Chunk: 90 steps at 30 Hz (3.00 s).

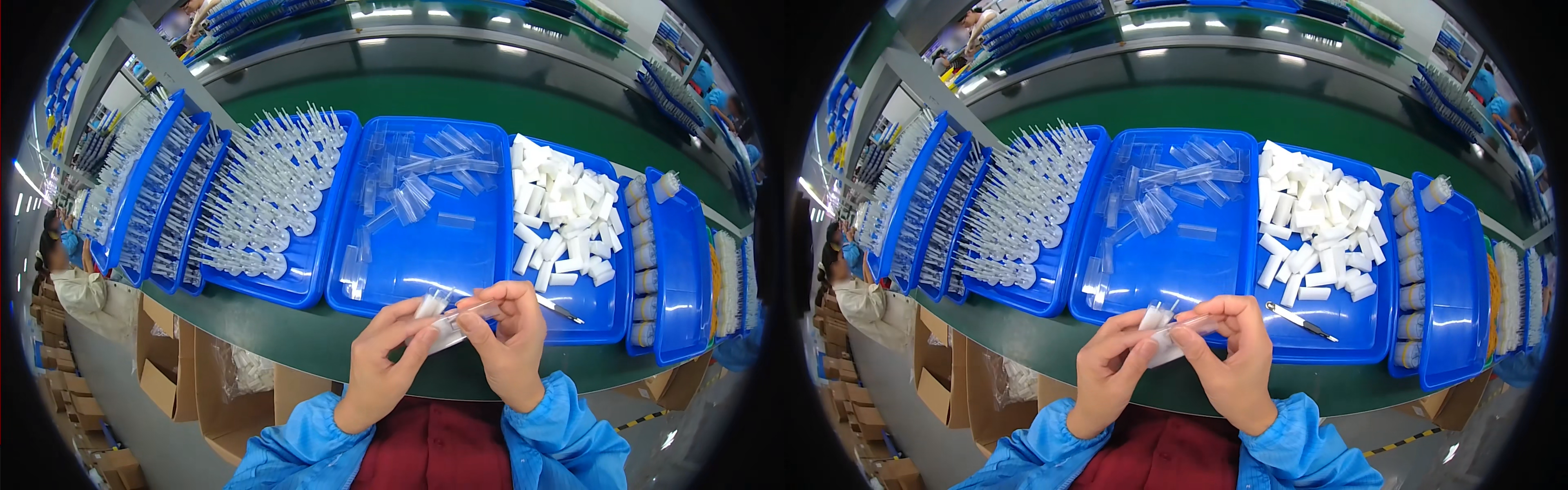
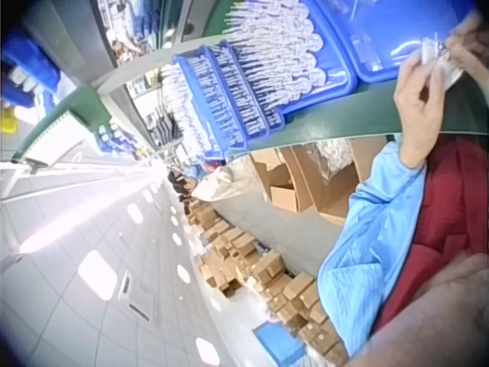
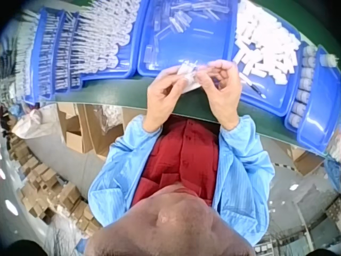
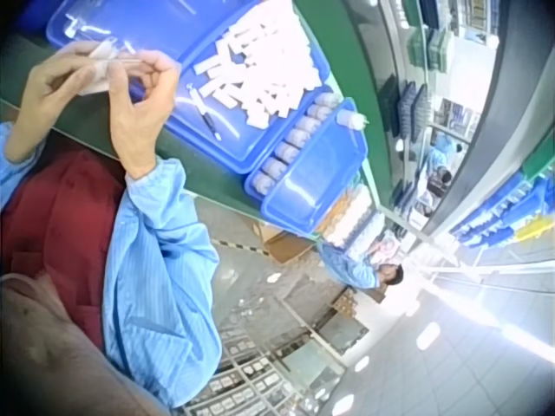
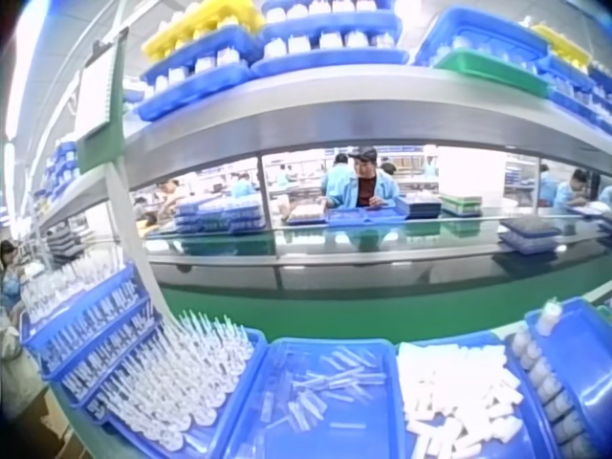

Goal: Assembling small plastic components and securing them with rubber bands on a production line in a factory.

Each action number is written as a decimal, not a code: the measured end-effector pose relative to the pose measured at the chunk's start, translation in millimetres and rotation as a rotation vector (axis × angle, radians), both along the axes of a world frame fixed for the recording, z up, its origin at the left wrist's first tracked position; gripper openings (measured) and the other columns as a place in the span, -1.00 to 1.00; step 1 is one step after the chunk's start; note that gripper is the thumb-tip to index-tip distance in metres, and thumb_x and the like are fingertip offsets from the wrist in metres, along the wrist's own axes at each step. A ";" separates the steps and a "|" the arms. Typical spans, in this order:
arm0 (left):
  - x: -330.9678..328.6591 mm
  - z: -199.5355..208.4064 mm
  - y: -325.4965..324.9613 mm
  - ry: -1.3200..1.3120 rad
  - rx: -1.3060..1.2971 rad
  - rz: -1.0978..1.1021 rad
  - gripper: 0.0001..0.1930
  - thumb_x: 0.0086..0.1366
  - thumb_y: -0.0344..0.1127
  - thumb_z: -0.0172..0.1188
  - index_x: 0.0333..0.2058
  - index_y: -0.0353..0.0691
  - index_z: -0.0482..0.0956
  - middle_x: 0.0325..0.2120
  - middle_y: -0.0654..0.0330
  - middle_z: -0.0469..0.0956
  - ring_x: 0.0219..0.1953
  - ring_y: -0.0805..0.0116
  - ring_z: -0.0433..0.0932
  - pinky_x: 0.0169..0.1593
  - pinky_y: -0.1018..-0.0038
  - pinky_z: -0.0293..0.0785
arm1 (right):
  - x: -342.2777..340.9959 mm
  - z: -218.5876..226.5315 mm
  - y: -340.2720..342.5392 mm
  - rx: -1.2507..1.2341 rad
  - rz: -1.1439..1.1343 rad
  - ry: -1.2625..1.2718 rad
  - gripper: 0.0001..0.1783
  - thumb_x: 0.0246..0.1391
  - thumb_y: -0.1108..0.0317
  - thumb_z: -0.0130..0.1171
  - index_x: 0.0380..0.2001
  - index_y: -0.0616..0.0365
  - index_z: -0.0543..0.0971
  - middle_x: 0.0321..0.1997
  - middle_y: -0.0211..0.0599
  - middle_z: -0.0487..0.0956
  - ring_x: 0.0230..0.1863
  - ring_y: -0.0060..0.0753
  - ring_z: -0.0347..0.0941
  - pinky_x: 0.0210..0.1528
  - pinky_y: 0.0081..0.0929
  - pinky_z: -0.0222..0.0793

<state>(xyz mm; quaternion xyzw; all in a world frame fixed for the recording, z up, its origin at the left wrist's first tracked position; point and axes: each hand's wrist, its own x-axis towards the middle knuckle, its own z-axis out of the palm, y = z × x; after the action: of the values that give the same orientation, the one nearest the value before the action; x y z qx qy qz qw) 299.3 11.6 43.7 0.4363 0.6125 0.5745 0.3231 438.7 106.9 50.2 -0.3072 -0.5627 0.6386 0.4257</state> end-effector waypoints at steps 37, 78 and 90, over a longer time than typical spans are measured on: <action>2.8 5.7 -6.2 0.209 -0.008 -0.203 -0.40 0.50 -0.27 0.00 0.40 -0.36 0.09 0.41 -0.21 -0.04 0.44 -0.03 0.05 0.34 0.25 0.21 | -7.2 4.6 11.8 1.039 -0.051 -0.675 -0.10 -0.19 0.09 0.50 0.21 0.25 0.41 0.16 -0.13 0.50 0.11 -0.15 0.45 0.22 -0.13 0.28; 14.6 7.4 5.1 -0.647 -0.497 -0.378 -0.59 0.27 -0.32 0.36 0.00 -0.29 0.43 -0.36 0.23 0.53 -0.43 0.52 0.55 -0.39 0.58 0.50 | 80.1 29.1 41.2 -0.077 -0.130 -0.125 -0.60 0.15 0.47 0.29 0.05 0.32 0.51 -0.20 -0.31 0.63 -0.21 -0.58 0.53 -0.09 -0.59 0.49; 14.9 12.6 3.7 -0.497 -0.498 -0.380 -0.65 0.19 -0.33 0.44 -0.12 -0.25 0.49 -0.41 0.31 0.52 -0.49 0.61 0.48 -0.47 0.63 0.37 | 42.2 22.4 17.5 -0.142 0.140 -0.085 -0.78 0.19 0.45 0.30 -0.14 0.35 0.60 -0.27 -0.19 0.68 -0.21 -0.48 0.63 -0.12 -0.55 0.54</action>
<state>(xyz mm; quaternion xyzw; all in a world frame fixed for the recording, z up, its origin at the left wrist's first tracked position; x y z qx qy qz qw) 314.2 15.3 56.2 0.2979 0.5446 0.4264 0.6579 480.9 124.4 72.6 -0.3234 -0.5536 0.6914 0.3330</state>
